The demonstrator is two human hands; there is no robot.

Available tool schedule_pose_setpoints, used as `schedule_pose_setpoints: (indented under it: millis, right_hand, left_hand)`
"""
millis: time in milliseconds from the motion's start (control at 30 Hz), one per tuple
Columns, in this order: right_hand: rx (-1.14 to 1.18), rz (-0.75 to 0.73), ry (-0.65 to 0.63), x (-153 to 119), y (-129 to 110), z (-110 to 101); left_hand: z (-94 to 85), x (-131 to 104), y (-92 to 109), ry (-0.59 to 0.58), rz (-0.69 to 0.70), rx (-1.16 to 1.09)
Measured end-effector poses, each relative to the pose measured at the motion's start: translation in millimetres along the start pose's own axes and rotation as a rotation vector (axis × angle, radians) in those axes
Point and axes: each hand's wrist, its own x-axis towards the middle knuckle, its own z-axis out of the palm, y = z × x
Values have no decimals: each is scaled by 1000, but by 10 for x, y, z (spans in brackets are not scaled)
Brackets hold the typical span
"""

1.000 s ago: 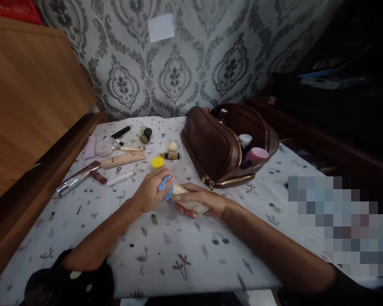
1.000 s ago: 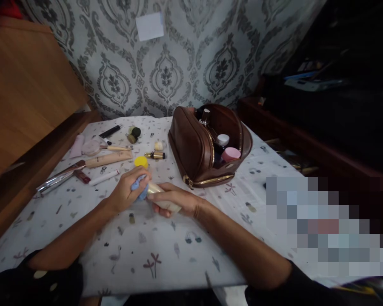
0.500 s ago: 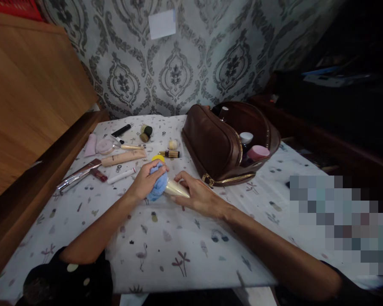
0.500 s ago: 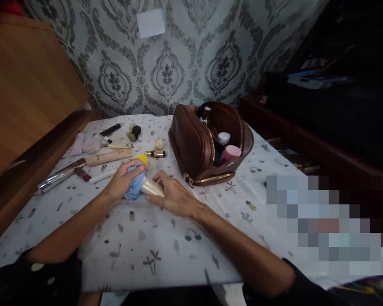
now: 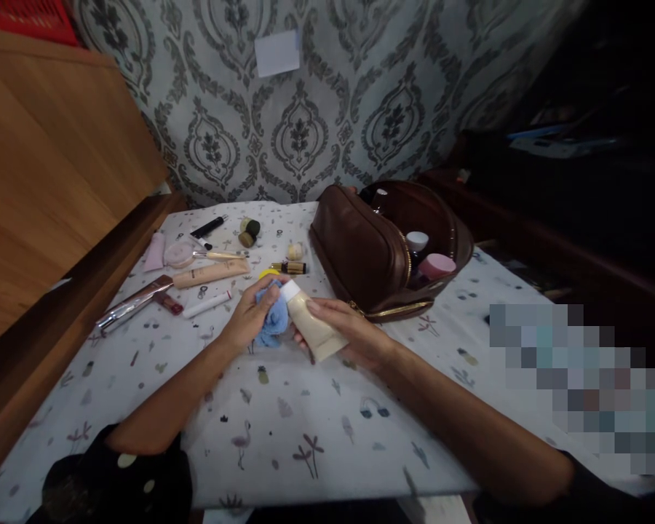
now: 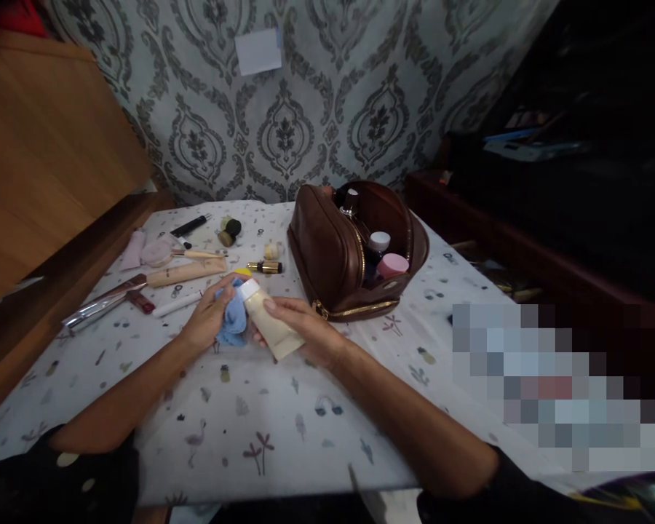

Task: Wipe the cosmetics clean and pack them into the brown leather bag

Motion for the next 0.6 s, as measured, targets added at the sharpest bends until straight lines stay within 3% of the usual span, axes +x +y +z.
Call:
schedule_pose_setpoints:
  millis: [333, 467, 600]
  right_hand:
    - [19, 12, 73, -11, -39, 17]
    - [-94, -41, 97, -28, -27, 60]
    - [-38, -6, 79, -7, 6, 34]
  left_hand:
    - [-41, 57, -54, 58, -132, -91]
    - [-44, 35, -37, 8, -125, -142]
    - [-65, 39, -1, -51, -118, -187]
